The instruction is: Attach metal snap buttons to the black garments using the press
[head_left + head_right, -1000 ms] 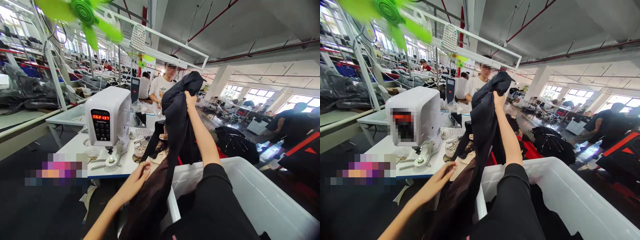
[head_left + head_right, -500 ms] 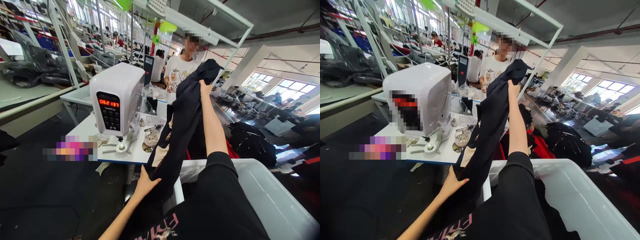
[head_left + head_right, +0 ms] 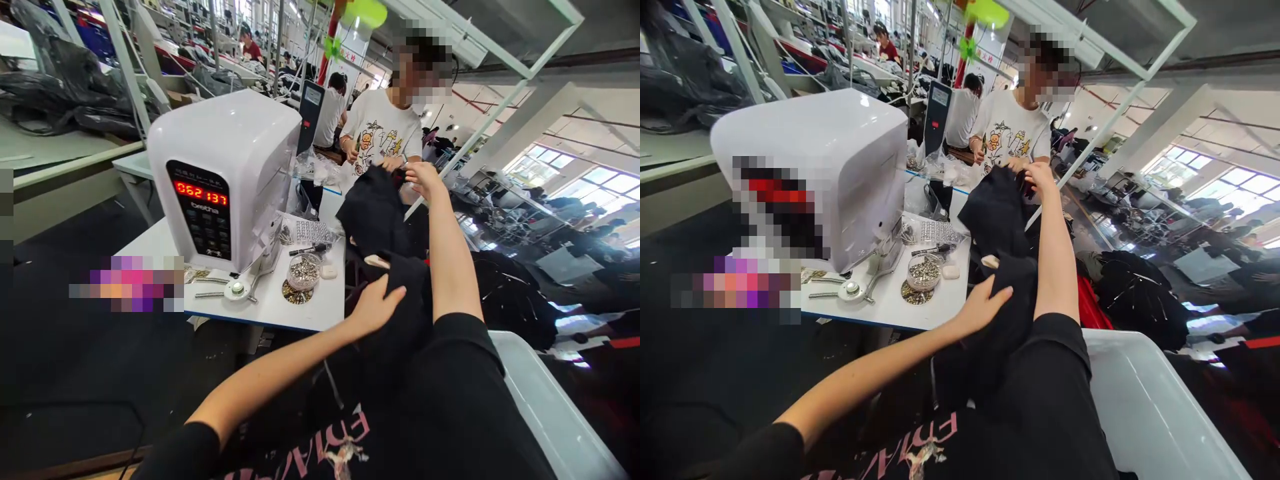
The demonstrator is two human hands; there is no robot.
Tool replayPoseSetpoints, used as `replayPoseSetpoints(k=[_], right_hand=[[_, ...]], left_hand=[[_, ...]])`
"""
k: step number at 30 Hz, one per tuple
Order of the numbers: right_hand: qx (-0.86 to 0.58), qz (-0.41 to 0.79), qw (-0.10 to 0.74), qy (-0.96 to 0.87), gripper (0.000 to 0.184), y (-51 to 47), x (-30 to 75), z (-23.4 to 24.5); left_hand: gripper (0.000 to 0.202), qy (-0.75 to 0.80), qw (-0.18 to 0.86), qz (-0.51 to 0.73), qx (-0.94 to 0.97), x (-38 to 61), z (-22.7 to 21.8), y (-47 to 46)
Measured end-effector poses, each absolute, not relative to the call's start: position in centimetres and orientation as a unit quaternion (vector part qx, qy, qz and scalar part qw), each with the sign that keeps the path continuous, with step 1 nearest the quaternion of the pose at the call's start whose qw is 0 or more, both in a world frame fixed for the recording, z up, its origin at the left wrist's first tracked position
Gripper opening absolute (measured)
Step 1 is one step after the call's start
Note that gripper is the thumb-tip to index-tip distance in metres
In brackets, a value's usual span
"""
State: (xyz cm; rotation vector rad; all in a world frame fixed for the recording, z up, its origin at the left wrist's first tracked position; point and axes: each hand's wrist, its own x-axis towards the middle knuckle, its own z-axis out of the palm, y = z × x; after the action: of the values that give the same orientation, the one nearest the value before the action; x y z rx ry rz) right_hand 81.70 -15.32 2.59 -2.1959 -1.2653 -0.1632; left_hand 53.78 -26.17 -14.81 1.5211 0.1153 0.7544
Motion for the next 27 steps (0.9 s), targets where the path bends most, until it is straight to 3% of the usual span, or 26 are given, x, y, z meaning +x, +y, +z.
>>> replayPoseSetpoints(k=[5,9,11,19,27], right_hand=[[-0.791,-0.061,0.36,-0.491,0.031,-20.3,79.5,1.1],[-0.778,-0.021,0.36,-0.514,0.024,-25.7,77.3,-4.1],[-0.796,-0.005,0.398,-0.455,0.024,-27.8,77.1,-7.4],[-0.81,-0.026,0.547,-0.209,0.035,-32.1,75.4,-20.2],[-0.708,0.12,0.668,-0.195,0.067,-31.1,69.0,-30.4]], left_hand=[[0.036,0.203,0.706,0.387,0.557,63.9,-17.0,-21.5],[0.04,0.234,0.712,0.372,0.548,67.3,-20.1,-20.7],[0.041,0.234,0.712,0.369,0.55,67.8,-21.4,-20.9],[0.04,0.205,0.745,0.375,0.512,68.7,-23.7,-20.8],[0.048,0.172,0.786,0.334,0.491,67.5,-28.5,-21.8]])
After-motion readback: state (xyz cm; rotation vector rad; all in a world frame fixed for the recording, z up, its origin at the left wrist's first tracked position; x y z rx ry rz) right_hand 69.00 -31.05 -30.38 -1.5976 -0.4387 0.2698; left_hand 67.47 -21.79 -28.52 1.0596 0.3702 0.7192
